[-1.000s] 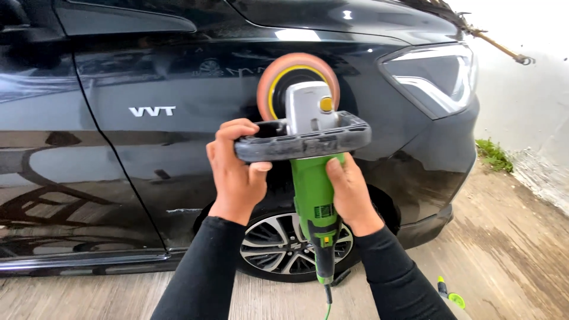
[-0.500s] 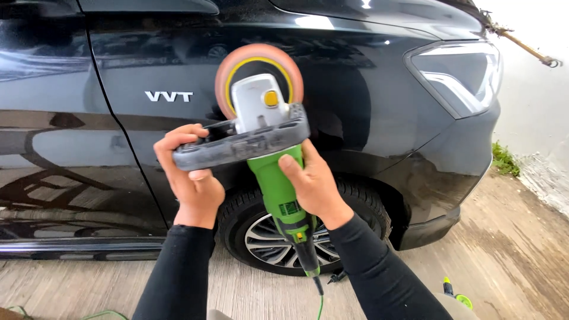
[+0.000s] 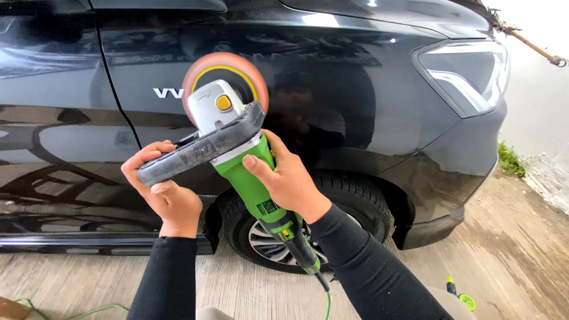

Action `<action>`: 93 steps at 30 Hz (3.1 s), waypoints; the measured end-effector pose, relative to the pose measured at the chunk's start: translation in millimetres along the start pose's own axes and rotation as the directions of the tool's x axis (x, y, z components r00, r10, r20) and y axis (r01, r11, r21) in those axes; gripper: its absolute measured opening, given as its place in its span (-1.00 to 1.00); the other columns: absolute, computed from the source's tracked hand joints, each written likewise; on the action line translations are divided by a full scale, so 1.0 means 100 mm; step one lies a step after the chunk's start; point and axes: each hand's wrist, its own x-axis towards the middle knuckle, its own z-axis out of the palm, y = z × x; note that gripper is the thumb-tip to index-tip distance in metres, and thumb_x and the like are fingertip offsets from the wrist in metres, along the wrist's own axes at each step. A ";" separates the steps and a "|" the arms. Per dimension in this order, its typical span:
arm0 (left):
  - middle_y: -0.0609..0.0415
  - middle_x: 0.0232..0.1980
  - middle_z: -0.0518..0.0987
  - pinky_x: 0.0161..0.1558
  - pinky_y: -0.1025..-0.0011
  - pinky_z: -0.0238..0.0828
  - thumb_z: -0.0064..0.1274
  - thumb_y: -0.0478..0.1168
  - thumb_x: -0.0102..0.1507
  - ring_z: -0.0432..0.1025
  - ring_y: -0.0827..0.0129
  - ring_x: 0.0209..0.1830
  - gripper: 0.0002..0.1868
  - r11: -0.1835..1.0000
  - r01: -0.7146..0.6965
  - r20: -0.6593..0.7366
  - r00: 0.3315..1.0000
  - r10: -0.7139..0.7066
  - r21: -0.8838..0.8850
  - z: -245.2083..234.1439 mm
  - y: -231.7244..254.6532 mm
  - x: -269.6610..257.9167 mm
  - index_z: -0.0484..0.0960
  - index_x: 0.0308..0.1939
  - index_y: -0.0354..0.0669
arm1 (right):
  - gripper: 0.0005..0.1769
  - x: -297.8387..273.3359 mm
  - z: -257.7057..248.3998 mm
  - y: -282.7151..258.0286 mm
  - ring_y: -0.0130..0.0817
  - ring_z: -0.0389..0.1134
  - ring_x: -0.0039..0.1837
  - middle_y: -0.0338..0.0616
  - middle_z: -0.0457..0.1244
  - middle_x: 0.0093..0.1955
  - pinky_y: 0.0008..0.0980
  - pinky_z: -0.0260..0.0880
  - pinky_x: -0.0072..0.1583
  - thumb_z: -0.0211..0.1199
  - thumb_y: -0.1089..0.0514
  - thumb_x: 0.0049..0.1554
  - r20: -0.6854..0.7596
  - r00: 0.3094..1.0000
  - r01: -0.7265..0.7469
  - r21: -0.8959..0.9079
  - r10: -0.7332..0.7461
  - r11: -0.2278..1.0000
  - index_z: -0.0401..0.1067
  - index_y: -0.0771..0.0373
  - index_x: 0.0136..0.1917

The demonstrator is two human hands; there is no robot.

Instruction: Applying polishing compound and using an electric polisher to buff the exterior fender of a car.

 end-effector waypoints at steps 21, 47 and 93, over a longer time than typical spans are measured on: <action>-0.08 -0.15 0.44 0.18 0.20 0.35 -0.31 0.46 0.32 0.41 0.06 -0.03 -0.21 0.989 -0.059 0.196 0.977 0.086 -0.136 0.91 0.49 -0.21 0.32 -0.09 -0.33 | -0.41 -0.34 -0.86 0.58 -0.16 0.43 0.09 0.06 0.41 -0.03 0.10 0.44 0.12 0.09 -0.27 0.22 -0.216 0.974 -0.056 0.063 0.069 0.996 0.38 0.02 0.40; 0.17 0.02 0.50 0.05 0.26 0.23 -0.17 0.51 0.21 0.44 0.24 0.16 -0.30 0.989 -0.141 0.585 0.800 0.134 -0.035 2.08 1.36 -0.75 0.41 -0.01 0.00 | -0.50 -1.17 -1.98 1.60 -0.33 0.40 -0.17 -0.14 0.29 -0.17 -0.32 0.41 -0.09 -0.09 -0.23 0.38 -0.562 0.810 0.107 0.423 0.168 0.900 0.42 0.21 0.06; -0.16 -0.16 0.49 0.23 0.22 0.36 -0.36 0.58 0.26 0.44 0.01 0.01 -0.13 0.995 -0.019 0.110 0.993 0.029 -0.094 0.36 0.23 -0.42 0.27 -0.10 -0.27 | -0.41 -0.47 -0.25 0.94 -0.06 0.45 0.12 0.13 0.43 0.02 0.12 0.40 0.06 0.16 -0.26 0.19 -0.193 0.979 0.074 0.049 -0.063 0.996 0.41 0.15 0.31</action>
